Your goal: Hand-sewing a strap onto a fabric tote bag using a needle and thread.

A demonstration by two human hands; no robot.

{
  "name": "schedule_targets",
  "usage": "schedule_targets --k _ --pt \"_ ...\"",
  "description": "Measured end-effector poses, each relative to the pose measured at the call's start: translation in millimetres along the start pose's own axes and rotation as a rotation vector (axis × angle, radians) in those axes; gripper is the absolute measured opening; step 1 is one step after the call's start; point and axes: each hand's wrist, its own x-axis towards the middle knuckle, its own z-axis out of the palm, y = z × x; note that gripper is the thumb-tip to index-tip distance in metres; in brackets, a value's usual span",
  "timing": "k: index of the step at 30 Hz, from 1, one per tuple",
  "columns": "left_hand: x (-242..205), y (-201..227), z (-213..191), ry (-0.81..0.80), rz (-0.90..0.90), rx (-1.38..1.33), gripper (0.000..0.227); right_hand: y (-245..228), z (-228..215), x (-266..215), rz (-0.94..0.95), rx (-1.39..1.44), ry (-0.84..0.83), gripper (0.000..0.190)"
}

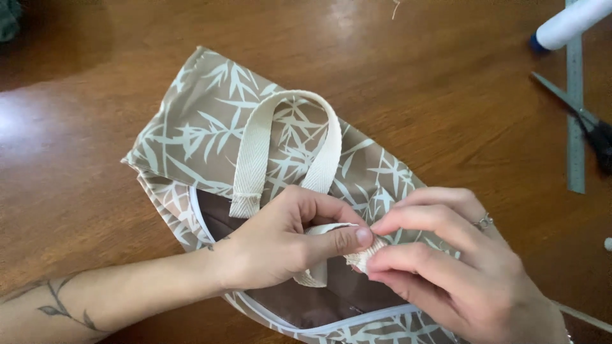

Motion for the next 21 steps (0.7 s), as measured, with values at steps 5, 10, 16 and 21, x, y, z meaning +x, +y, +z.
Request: schedule_targets --k 5,10,16,21 --pt "6 -10 -1 0.057 -0.017 0.091 0.021 -12 2 6 -0.016 -0.002 0.102 0.02" --pt "11 -12 -2 0.084 -0.126 0.012 0.023 4 -3 -7 0.146 0.454 0.222 0.027" --pt "10 -6 -2 0.088 -0.22 -0.006 0.023 52 -30 20 0.516 1.104 0.284 0.027" --pt "11 -7 -2 0.067 -0.2 -0.054 0.022 133 -41 -1 0.186 1.539 0.399 0.018"
